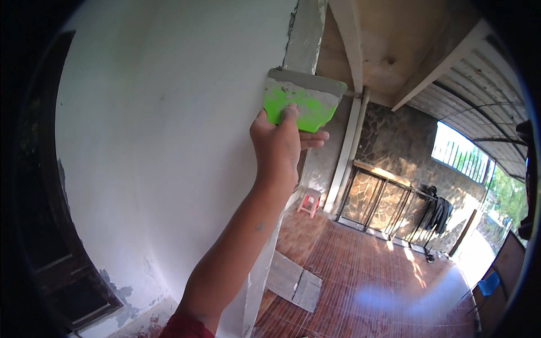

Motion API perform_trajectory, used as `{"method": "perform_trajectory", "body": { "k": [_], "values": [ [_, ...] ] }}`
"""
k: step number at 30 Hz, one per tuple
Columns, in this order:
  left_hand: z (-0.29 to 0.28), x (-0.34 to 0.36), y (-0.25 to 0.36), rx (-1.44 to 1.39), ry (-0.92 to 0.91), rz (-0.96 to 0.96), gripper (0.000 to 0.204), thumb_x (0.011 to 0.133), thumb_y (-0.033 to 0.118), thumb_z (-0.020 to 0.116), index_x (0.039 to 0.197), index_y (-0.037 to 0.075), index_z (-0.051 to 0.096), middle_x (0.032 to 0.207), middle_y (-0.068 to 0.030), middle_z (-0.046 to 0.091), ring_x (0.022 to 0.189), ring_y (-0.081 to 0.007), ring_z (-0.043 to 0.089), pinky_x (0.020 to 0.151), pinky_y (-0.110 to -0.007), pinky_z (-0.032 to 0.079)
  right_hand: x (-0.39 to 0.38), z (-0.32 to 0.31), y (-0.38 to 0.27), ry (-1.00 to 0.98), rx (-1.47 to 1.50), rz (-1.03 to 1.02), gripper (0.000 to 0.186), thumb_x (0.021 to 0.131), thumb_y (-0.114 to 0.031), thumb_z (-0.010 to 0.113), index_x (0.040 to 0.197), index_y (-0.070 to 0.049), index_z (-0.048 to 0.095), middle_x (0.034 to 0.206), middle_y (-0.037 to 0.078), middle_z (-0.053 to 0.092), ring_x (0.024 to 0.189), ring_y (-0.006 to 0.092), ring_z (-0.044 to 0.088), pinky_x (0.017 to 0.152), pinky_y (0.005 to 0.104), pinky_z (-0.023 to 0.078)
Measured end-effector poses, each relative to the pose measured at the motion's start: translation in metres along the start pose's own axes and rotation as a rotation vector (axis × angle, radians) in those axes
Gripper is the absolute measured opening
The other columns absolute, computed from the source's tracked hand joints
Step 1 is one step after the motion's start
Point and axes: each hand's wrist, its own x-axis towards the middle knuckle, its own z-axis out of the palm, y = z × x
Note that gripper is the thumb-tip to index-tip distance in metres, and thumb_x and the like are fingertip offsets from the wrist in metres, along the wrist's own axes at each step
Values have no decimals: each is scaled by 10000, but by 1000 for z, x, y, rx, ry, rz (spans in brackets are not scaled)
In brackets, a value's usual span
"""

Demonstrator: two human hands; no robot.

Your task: The person applies plaster to a vertical wall section using a green trowel, smoothing the surface in repeated strokes. The person also uses their fingers to press and smooth the plaster along the wall edge.

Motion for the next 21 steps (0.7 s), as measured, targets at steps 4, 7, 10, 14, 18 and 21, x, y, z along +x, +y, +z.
{"method": "perform_trajectory", "body": {
  "k": [4,7,10,14,18,21],
  "values": [
    [6,-2,9,-53,-9,66,286,985,187,529,1139,-54,537,907,-196,677,687,-264,704,623,-343,611,-2,-6,-2,-13,-30,-54,276,1018,-181,525,1207,-41,671,778,-35,615,525,31,413,453,208,330],
    [-6,-27,11,-72,-31,85,287,989,211,541,1142,-32,542,929,-171,676,689,-250,695,622,-337,609,-6,-8,0,-18,-15,-48,279,1017,-183,528,1207,-33,668,779,-33,618,541,28,419,470,207,334],
    [-25,-80,2,-46,-71,124,318,997,245,549,1181,-12,520,977,-145,670,705,-232,687,615,-334,607,-11,-6,1,-2,-31,-148,285,1017,-188,533,1206,-21,665,770,-34,606,558,28,421,492,208,336],
    [-57,-162,-12,-26,26,-91,365,1009,230,518,1273,-9,434,1057,-146,649,800,-231,691,542,-359,584,-20,-8,-10,-60,-23,30,294,1016,-186,522,1212,-18,662,750,-38,581,565,31,414,503,208,335],
    [-93,-200,-29,43,145,-155,363,1006,222,517,1283,2,434,1100,-146,633,827,-235,689,517,-357,567,-23,-10,-19,-122,-60,105,311,1010,-174,505,1243,-28,652,704,-52,530,538,35,394,485,210,325],
    [-114,-199,-39,48,190,-180,355,1006,224,515,1283,15,441,1097,-136,625,839,-229,679,525,-352,566,-23,-9,-16,-118,-46,110,326,1005,-170,504,1271,-38,639,665,-58,490,512,40,387,463,215,317]
  ]
}}
